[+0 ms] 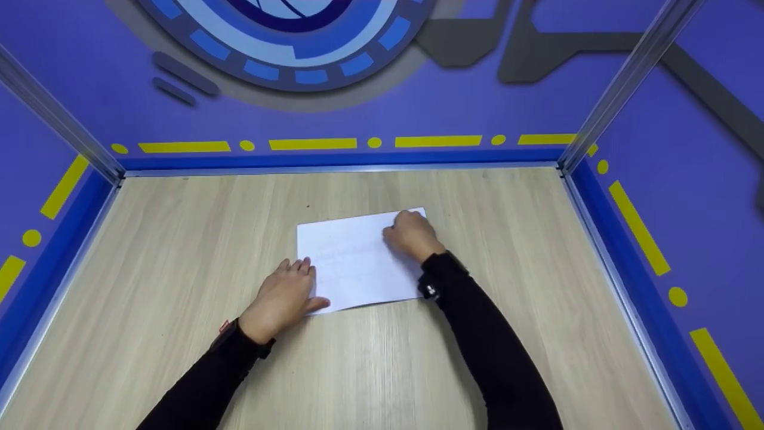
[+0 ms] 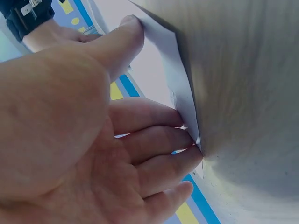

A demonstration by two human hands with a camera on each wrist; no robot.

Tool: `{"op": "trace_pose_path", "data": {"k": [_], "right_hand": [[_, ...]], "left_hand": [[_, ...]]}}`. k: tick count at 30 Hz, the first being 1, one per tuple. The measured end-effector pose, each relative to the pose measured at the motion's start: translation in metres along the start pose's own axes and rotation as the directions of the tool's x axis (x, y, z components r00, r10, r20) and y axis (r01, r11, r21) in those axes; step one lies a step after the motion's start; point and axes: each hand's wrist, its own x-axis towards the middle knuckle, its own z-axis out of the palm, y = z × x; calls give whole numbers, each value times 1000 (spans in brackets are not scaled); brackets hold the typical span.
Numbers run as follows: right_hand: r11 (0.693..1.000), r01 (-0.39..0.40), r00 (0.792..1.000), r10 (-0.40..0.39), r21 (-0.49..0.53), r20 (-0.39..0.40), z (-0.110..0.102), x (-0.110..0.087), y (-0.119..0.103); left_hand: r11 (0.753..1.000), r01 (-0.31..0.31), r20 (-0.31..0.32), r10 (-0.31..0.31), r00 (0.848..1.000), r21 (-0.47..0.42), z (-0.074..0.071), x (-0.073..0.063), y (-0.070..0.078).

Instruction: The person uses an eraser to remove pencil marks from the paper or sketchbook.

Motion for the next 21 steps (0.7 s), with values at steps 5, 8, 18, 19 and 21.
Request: {"op": "trace_pose_path", "data": {"k": [5, 8, 18, 19, 21], "right_hand": [[995, -100, 995, 100, 14, 27, -25, -12, 22], [991, -135, 990, 135, 19, 33, -29, -16, 27], [981, -176, 984, 178, -87, 19, -31, -24, 5], [978, -183, 983, 186, -98, 15, -31, -23, 2], [976, -198, 980, 200, -96, 9, -29, -22, -5]], "left_hand": [[1000, 6, 16, -5, 1000, -18, 0, 0, 0], [1000, 4, 9, -4, 1000, -22, 0, 0, -1], [990, -35, -20, 32, 999, -136, -3, -1, -10], [988, -37, -24, 34, 999, -152, -5, -1, -12], [983, -37, -29, 32, 999, -182, -6, -1, -15]]}}
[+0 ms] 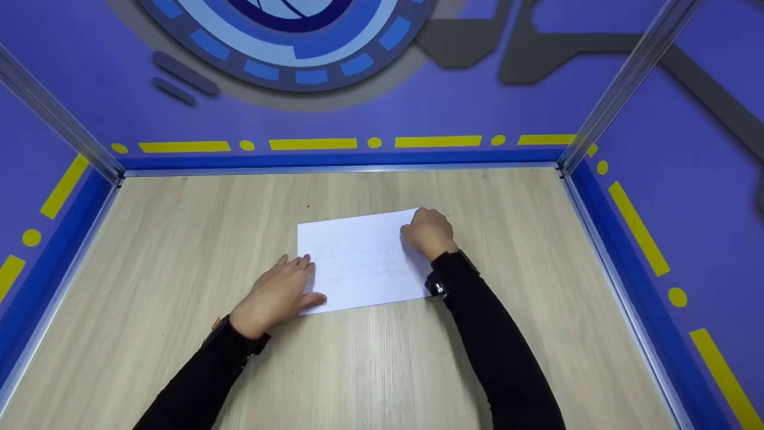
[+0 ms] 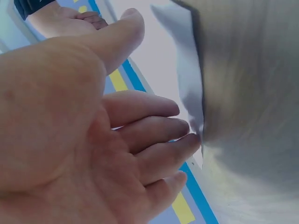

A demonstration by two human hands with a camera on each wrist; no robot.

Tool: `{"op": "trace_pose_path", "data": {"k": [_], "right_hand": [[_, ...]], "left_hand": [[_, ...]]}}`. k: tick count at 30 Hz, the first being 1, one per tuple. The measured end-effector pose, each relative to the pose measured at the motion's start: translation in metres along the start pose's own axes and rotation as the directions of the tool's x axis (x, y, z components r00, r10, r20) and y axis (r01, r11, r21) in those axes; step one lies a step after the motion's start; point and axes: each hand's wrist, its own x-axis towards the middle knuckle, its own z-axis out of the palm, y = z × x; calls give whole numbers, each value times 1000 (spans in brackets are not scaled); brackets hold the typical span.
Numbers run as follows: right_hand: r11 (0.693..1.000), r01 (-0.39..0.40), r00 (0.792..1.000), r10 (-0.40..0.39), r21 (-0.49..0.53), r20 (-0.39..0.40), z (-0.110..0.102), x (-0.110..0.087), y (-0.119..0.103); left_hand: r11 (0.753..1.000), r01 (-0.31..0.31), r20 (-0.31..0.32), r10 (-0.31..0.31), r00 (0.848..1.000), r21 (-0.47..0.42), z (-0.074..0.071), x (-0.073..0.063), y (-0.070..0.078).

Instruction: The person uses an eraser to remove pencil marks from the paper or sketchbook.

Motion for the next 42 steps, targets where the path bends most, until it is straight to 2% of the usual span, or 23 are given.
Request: {"op": "trace_pose_path", "data": {"k": [3, 6, 12, 13, 14, 19, 20, 22, 25, 29, 32, 36, 42], "right_hand": [[999, 21, 1000, -20, 38, -8, 9, 0, -14], [992, 83, 997, -83, 93, -3, 25, -1, -34], [970, 211, 976, -216, 119, 29, 51, -5, -89], [963, 244, 968, -248, 119, 25, 63, 5, -92], [960, 256, 965, -261, 113, 28, 66, 4, -101], [955, 288, 955, -292, 71, 56, 80, 5, -139], [960, 273, 958, -277, 60, 72, 75, -6, -150], [962, 268, 959, -272, 52, 84, 80, -5, -156], [966, 258, 963, -260, 35, 76, 87, -2, -156], [961, 275, 961, -275, -6, 36, 94, 10, -145], [960, 280, 959, -279, -12, 41, 88, 8, -139], [971, 240, 969, -241, 14, 58, 74, -3, -130], [977, 200, 979, -202, 75, 20, 61, -4, -90]], "left_hand": [[999, 17, -13, -18, 1000, -39, -1, 2, -6], [997, 46, -14, -47, 999, -59, 2, 7, -14], [995, 56, -4, -57, 998, -84, 10, 12, -26], [995, 53, -6, -53, 999, -88, 10, 13, -27], [994, 51, -6, -52, 999, -94, 11, 13, -27], [994, 31, -24, -34, 999, -101, 14, 12, -29], [995, 27, -29, -30, 999, -95, 14, 12, -29], [997, 20, -40, -23, 999, -78, 14, 12, -28], [998, 20, -42, -22, 999, -61, 15, 14, -27], [998, 28, -29, -29, 999, -55, 15, 16, -25], [998, 38, -20, -39, 999, -48, 15, 17, -25], [998, 53, -10, -54, 998, -41, 15, 17, -24], [998, 64, 14, -64, 998, -21, 14, 16, -24]]}}
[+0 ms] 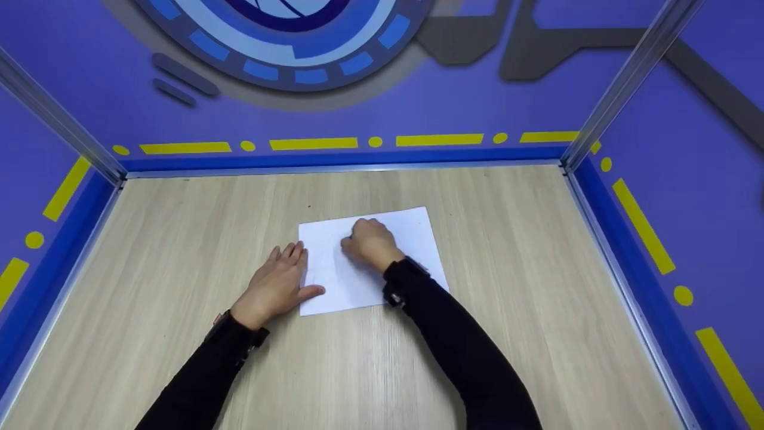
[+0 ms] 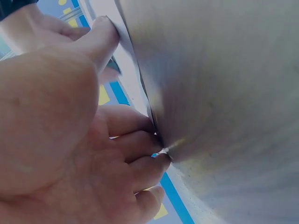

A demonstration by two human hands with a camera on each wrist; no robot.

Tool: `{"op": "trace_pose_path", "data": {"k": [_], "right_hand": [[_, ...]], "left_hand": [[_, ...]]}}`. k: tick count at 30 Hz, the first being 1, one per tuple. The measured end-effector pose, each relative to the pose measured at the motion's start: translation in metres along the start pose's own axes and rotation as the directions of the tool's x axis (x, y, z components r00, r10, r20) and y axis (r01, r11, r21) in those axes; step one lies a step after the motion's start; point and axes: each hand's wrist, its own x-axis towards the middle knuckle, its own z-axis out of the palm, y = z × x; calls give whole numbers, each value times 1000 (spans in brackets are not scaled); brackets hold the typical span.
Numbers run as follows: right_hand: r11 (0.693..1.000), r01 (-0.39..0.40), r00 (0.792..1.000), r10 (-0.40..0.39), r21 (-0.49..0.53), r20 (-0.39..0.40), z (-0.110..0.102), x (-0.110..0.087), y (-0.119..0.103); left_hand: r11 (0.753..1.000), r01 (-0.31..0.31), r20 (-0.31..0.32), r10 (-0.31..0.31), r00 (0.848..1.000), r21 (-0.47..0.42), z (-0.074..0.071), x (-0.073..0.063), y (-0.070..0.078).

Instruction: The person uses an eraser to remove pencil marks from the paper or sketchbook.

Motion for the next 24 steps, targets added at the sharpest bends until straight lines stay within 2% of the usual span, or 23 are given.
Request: {"op": "trace_pose_path", "data": {"k": [8, 15, 19, 24], "right_hand": [[1000, -11, 999, 11, 17, -34, -35, -14, 59], [993, -114, 993, 114, 9, -27, -62, -27, 104], [987, -161, 987, 161, -7, -19, -67, -32, 113], [985, -172, 985, 172, -17, -18, -62, -32, 105]], "left_hand": [[1000, 5, 21, -5, 1000, -16, -3, -1, 2], [1000, 4, 11, -4, 1000, -26, -3, -1, 0], [999, 1, 16, -1, 1000, -42, -1, 0, 0], [999, 3, 10, -3, 1000, -46, 1, 0, -1]]}}
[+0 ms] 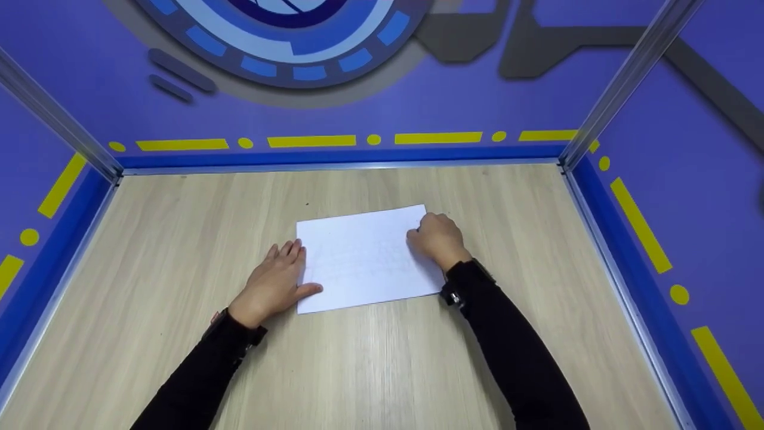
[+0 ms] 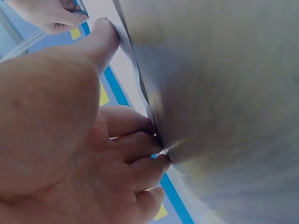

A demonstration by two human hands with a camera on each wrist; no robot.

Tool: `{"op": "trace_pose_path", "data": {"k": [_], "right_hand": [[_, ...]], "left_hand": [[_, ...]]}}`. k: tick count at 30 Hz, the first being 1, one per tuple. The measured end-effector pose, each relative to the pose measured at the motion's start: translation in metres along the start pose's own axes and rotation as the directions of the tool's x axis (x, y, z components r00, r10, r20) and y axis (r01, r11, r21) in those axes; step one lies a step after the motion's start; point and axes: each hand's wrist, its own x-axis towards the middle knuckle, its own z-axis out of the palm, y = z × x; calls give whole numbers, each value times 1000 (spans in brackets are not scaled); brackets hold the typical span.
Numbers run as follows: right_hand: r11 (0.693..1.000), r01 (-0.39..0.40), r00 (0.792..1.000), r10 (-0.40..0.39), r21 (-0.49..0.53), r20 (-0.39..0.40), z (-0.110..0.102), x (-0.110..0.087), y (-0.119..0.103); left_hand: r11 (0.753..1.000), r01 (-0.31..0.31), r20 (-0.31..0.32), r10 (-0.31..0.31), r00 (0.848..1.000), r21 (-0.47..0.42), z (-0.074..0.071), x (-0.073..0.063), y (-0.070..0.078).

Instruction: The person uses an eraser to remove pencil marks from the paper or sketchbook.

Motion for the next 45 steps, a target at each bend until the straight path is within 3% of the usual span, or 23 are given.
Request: {"op": "trace_pose_path", "data": {"k": [5, 13, 21, 26, 32, 39, 45], "right_hand": [[996, 45, 998, -48, 78, 30, 11, -2, -29], [987, 154, 985, -158, 57, 77, 45, 8, -104], [977, 213, 972, -210, -20, 100, 102, 50, -153], [975, 216, 973, -211, -46, 99, 95, 37, -172], [981, 189, 981, -187, -34, 52, 72, 23, -157], [984, 177, 984, -176, 11, -30, 47, 28, -95], [993, 114, 993, -113, 32, -39, 22, 26, -49]], "left_hand": [[1000, 8, 7, -8, 1000, 18, -4, 0, 1], [999, 4, 3, -4, 1000, 34, -1, 0, 1], [999, -10, -26, 11, 1000, 45, 2, -1, 1], [998, -14, -35, 16, 999, 61, 2, -2, 2], [998, -5, -51, 8, 999, 62, -1, -1, 1], [998, 7, -17, -6, 1000, 66, -1, -1, 2], [998, 8, -13, -7, 1000, 70, -1, -1, 2]]}}
